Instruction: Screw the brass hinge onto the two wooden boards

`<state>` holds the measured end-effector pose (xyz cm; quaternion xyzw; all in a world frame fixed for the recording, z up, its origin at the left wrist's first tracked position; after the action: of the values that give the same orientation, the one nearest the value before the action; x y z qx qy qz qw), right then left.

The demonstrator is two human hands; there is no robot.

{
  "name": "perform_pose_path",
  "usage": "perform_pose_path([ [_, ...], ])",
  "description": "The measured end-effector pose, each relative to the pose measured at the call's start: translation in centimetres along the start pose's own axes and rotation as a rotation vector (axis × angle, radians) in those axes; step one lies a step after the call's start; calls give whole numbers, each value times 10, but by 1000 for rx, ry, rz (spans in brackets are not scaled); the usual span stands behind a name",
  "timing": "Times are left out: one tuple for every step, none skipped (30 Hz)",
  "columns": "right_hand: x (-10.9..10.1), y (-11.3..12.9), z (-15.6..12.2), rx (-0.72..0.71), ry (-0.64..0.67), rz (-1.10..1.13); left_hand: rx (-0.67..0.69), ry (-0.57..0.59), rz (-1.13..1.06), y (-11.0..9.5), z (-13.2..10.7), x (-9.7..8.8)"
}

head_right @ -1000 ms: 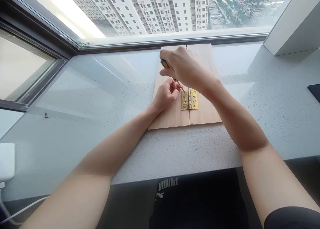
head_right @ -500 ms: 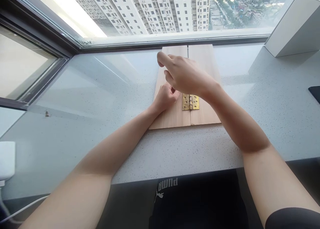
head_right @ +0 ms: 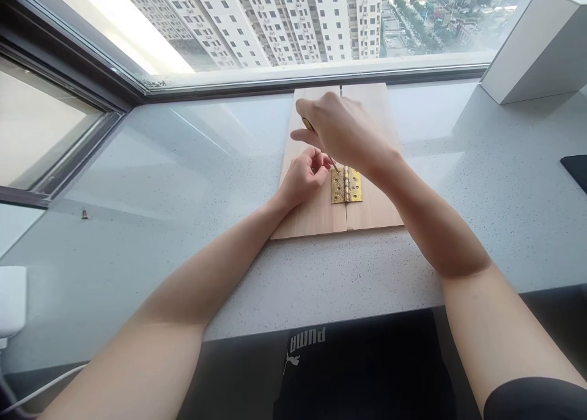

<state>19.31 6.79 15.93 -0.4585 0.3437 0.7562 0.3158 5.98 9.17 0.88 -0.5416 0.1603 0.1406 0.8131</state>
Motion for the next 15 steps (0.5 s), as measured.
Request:
perform_pose_path([
  [1, 2, -1, -3, 9, 6, -1, -5, 3, 0, 0, 0],
  [3, 3, -3, -5, 21, 21, -2, -7, 5, 0, 0, -1],
  [5, 5, -4, -9, 36, 40, -2, -7, 5, 0, 0, -1],
  [8, 6, -5, -17, 54, 57, -4, -6, 5, 0, 0, 0],
  [10, 7, -6, -28, 72, 73, -8, -5, 3, -1, 0, 0],
  [12, 8, -6, -39, 86, 86, -14, -6, 2, -1, 0, 0],
  [13, 9, -7, -53, 95, 101, -20, -9, 3, -1, 0, 0],
  [13, 10, -6, -63, 95, 115, -25, -14, 4, -1, 1, 0],
  [12, 11, -6, -71, 89, 129, -28, -17, 6, -1, 1, 0],
  [11, 11, -5, -77, 78, 139, -27, -19, 6, -1, 1, 0],
  [9, 11, -4, -78, 65, 140, -22, -17, 3, -1, 1, 0],
  [6, 10, -3, -74, 49, 128, -14, -15, -3, -1, 1, 1],
  [4, 8, -2, -66, 29, 104, -7, -12, -10, -1, 1, 1],
  [1, 6, -1, -54, 10, 72, -2, -8, -16, -1, 1, 1],
  [0, 3, 0, -42, -4, 38, 0, -4, -21, -1, 1, 1],
])
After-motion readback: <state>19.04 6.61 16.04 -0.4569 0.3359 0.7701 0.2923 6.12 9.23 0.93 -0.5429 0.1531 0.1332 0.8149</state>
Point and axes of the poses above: each hand's wrist, its own z-axis towards the middle knuckle, its own x-axis out of the palm, y = z × x, the point moved 8 cm from there along z, towards the middle knuckle, and after that the axes turned 6 degrees about -y, right-handed, at the moved point
